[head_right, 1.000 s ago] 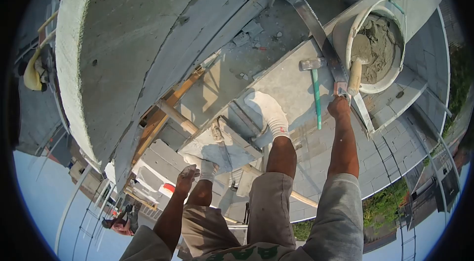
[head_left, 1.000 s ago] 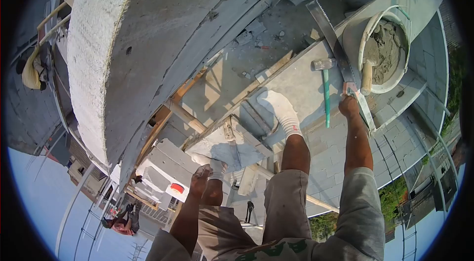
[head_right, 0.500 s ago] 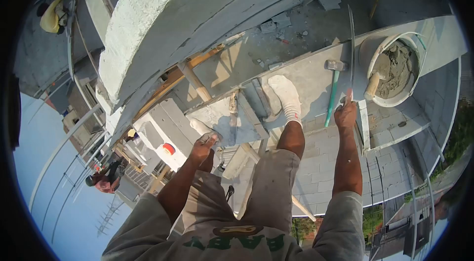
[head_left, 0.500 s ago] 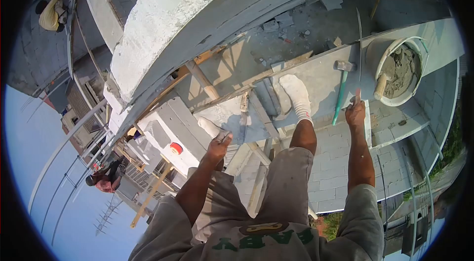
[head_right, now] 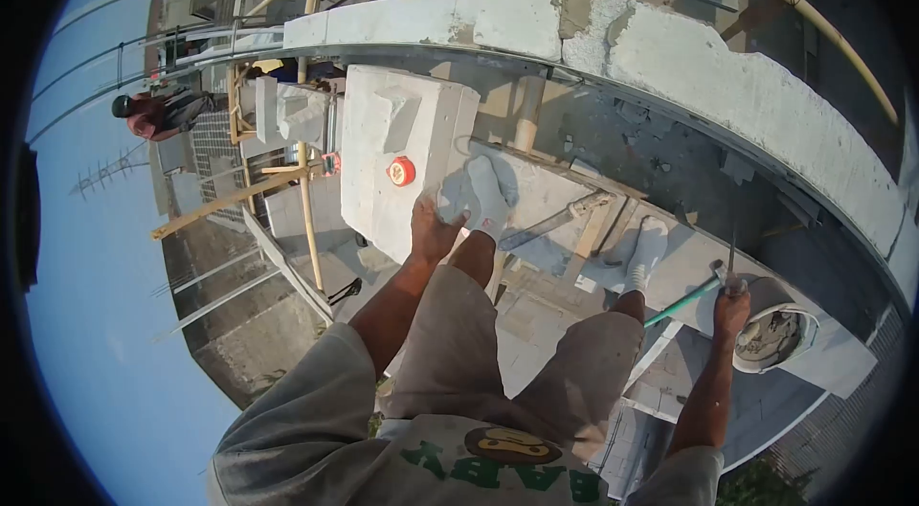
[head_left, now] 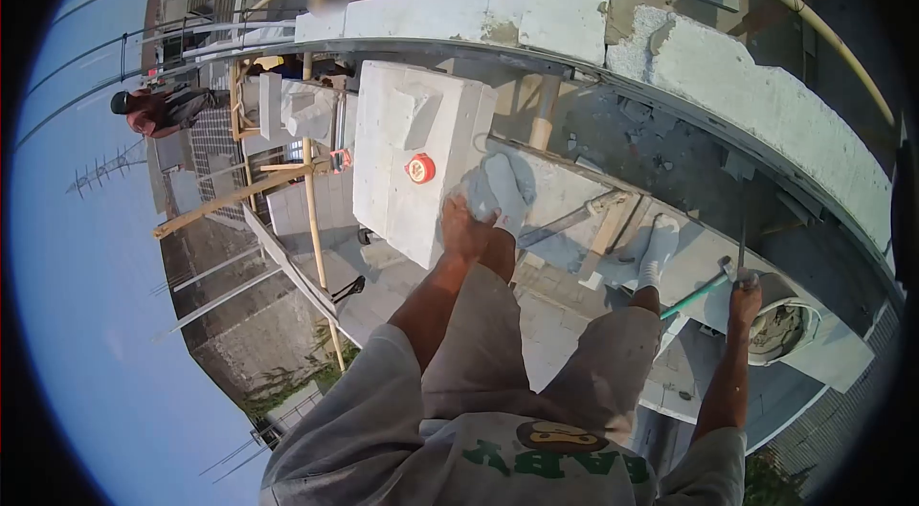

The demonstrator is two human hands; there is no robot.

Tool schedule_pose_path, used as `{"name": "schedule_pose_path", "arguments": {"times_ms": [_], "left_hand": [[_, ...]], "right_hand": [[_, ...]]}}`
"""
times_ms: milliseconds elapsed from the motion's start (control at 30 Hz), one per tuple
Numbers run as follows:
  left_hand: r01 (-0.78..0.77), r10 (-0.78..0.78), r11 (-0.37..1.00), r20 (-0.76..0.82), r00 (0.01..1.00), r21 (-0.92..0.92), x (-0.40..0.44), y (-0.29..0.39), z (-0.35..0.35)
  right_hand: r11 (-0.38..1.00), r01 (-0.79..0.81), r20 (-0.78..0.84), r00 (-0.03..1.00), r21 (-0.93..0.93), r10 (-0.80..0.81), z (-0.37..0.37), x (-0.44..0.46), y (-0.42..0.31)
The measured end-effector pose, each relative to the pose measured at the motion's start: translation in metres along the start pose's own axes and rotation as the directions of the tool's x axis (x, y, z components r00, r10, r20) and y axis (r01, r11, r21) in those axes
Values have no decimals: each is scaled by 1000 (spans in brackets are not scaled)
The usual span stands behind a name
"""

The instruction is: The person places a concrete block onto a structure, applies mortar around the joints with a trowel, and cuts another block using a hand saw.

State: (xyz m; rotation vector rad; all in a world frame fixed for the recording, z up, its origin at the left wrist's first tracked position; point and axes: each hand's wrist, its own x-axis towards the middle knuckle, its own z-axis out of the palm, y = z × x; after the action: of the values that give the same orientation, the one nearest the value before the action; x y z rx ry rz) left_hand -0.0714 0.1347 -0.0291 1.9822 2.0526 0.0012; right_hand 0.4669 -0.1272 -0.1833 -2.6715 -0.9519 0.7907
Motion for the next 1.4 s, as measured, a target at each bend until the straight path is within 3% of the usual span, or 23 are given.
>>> {"name": "schedule_pose_path", "arguments": {"times_ms": [67,133,233,300,400,433,533,667,767,867,967,1033,1100,1200,1300,1400], "left_hand": [[23,-23,1000,-26,999,0,38,-45,-19],[56,-46,992,-94,995,115,79,-78,-38],[186,-191,962,4,982,199,138,-126,-54],[239,-273,937,103,957,256,172,-142,-68],[188,-262,933,223,939,306,205,-171,-58],[191,-259,940,229,938,282,212,-183,-46],[214,-229,973,223,948,87,215,-209,-18],[160,-153,987,201,968,-16,210,-226,-9],[214,-201,972,122,972,-97,214,-243,-24],[279,-277,950,37,960,-138,206,-278,-33],[302,-313,937,-38,949,-175,201,-313,-37],[248,-262,944,-35,965,-217,200,-326,-37],[203,-216,947,-26,976,-249,208,-331,-39],[209,-220,928,0,975,-310,214,-321,-37],[273,-296,884,-1,955,-380,214,-310,-26],[305,-336,850,4,942,-430,212,-303,-23]], "right_hand": [[993,86,65,994,80,-91,-7,-1,-16],[974,147,166,970,171,-176,-13,-13,-56],[973,232,325,919,19,-225,-40,-37,-176],[942,332,317,899,-48,-301,-39,-56,-230],[890,455,320,846,-21,-425,-46,-87,-316],[873,488,321,825,9,-464,-47,-97,-340],[943,324,485,839,-77,-249,-45,-112,-371],[926,362,542,802,-107,-251,-45,-116,-379],[943,325,555,799,-75,-231,-48,-128,-453],[780,625,513,656,44,-554,-54,-131,-488],[673,739,552,577,-41,-601,-65,-142,-511],[736,673,553,640,-70,-533,-73,-160,-537],[916,394,516,800,-69,-305,-79,-185,-557],[778,607,588,692,-159,-419,-107,-205,-579],[807,585,542,706,-83,-456,-127,-216,-608],[464,885,555,400,-28,-730,-118,-199,-623]]}}
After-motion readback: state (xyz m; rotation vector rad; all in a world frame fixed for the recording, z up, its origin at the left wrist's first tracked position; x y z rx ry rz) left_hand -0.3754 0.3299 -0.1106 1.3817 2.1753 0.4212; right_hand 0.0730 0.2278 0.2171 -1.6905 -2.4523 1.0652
